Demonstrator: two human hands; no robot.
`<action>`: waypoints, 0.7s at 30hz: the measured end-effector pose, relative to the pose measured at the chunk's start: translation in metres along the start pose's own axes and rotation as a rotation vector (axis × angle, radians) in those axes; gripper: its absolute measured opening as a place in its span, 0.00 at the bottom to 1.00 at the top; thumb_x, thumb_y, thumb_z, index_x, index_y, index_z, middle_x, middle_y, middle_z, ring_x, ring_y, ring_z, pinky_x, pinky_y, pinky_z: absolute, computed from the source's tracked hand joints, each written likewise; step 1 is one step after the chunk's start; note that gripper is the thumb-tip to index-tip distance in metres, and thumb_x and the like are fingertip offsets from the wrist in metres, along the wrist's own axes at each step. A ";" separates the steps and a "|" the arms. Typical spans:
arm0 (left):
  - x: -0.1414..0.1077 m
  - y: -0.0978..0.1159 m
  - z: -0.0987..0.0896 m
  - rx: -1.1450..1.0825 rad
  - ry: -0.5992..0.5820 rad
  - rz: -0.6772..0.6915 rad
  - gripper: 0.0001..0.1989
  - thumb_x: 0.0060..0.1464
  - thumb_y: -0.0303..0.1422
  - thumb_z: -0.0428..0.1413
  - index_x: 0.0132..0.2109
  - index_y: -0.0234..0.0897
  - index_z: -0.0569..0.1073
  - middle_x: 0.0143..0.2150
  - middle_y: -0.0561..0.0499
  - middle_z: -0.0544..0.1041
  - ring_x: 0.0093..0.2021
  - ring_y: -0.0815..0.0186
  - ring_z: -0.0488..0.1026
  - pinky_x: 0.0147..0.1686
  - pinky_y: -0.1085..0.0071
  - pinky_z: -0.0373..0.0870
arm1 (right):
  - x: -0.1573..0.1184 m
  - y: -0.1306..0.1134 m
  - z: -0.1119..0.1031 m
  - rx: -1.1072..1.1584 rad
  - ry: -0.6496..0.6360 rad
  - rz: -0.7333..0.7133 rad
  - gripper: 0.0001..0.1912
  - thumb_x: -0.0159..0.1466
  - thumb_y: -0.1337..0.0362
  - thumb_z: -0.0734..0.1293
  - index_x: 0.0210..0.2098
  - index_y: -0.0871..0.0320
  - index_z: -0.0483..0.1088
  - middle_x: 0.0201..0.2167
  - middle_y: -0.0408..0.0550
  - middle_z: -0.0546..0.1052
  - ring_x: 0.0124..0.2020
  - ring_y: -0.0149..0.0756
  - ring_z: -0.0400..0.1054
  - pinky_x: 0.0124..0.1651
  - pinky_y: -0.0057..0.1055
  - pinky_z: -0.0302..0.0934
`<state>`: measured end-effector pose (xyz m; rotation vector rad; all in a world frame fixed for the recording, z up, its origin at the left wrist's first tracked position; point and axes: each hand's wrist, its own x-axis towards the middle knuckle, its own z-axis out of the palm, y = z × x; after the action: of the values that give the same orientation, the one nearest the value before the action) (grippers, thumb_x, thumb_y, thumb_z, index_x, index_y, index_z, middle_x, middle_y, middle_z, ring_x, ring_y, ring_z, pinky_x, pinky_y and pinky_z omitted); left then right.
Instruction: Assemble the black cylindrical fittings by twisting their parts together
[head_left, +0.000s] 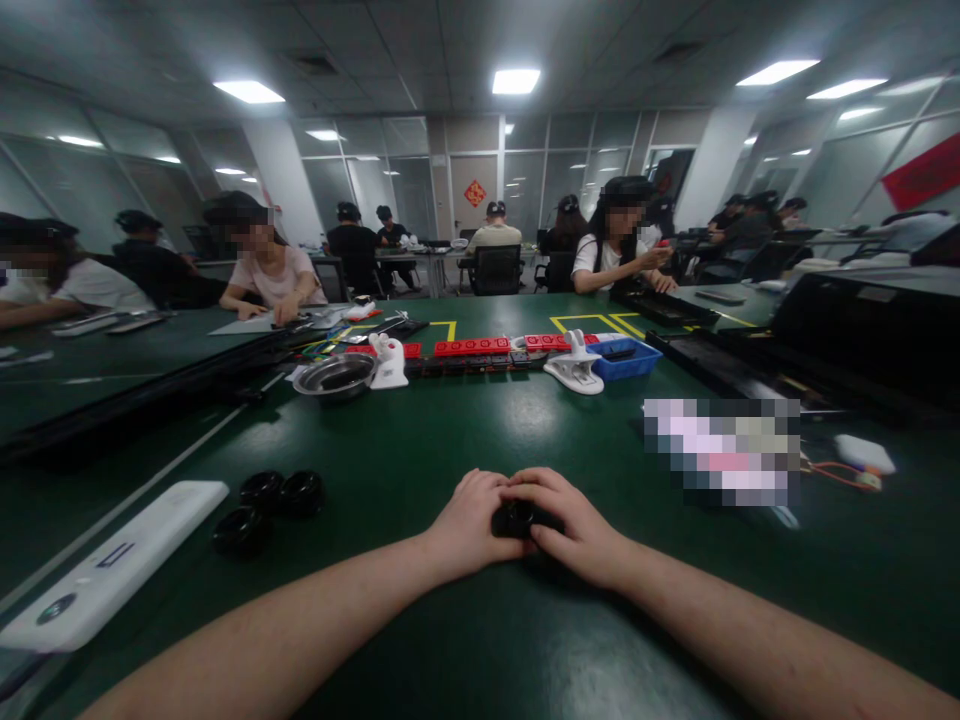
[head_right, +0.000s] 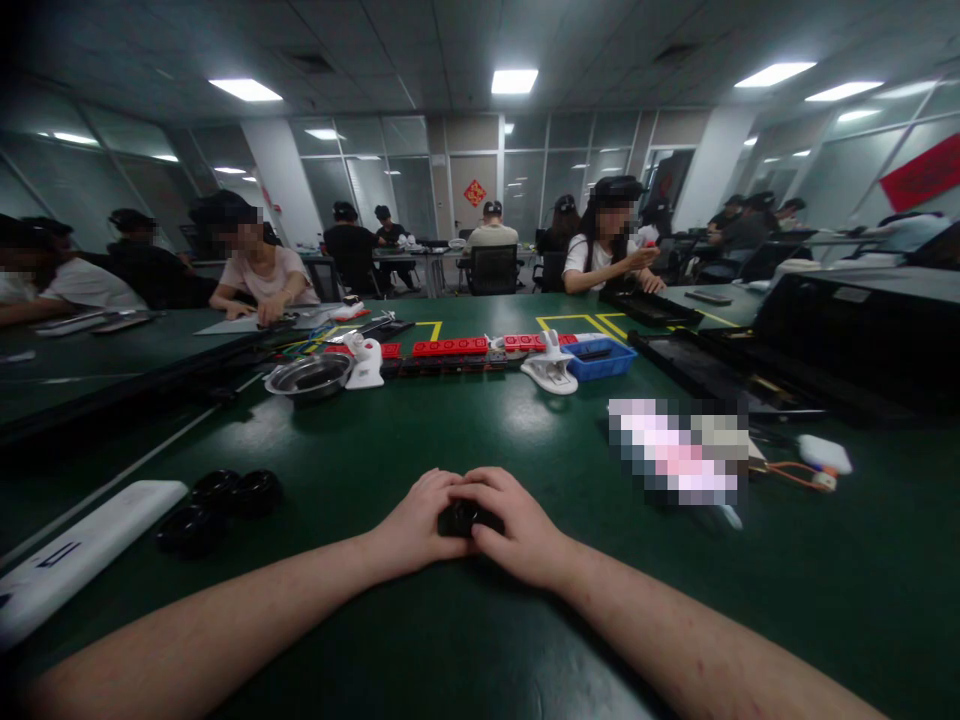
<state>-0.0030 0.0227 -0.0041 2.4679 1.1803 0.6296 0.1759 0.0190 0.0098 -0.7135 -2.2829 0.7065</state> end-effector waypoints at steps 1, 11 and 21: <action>0.000 0.000 0.000 0.002 0.000 -0.001 0.23 0.40 0.44 0.59 0.43 0.37 0.68 0.42 0.48 0.69 0.44 0.58 0.64 0.49 0.59 0.56 | 0.000 0.000 0.000 0.008 0.000 -0.003 0.20 0.54 0.70 0.60 0.48 0.57 0.60 0.47 0.52 0.63 0.49 0.40 0.57 0.52 0.39 0.52; 0.000 0.000 -0.001 -0.001 -0.008 -0.002 0.21 0.40 0.42 0.59 0.41 0.37 0.68 0.42 0.49 0.69 0.43 0.59 0.64 0.48 0.59 0.56 | 0.000 -0.002 0.001 -0.014 0.035 0.030 0.17 0.52 0.70 0.62 0.42 0.57 0.62 0.42 0.51 0.64 0.46 0.41 0.59 0.49 0.38 0.55; 0.000 -0.002 0.000 0.020 -0.006 0.015 0.20 0.39 0.41 0.60 0.41 0.37 0.69 0.42 0.49 0.69 0.42 0.59 0.64 0.46 0.61 0.59 | 0.001 0.001 0.002 -0.080 0.058 0.123 0.15 0.51 0.67 0.66 0.38 0.59 0.64 0.39 0.50 0.66 0.42 0.41 0.61 0.46 0.38 0.57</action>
<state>-0.0036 0.0237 -0.0051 2.4955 1.1720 0.6172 0.1740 0.0196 0.0079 -0.9074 -2.2395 0.6449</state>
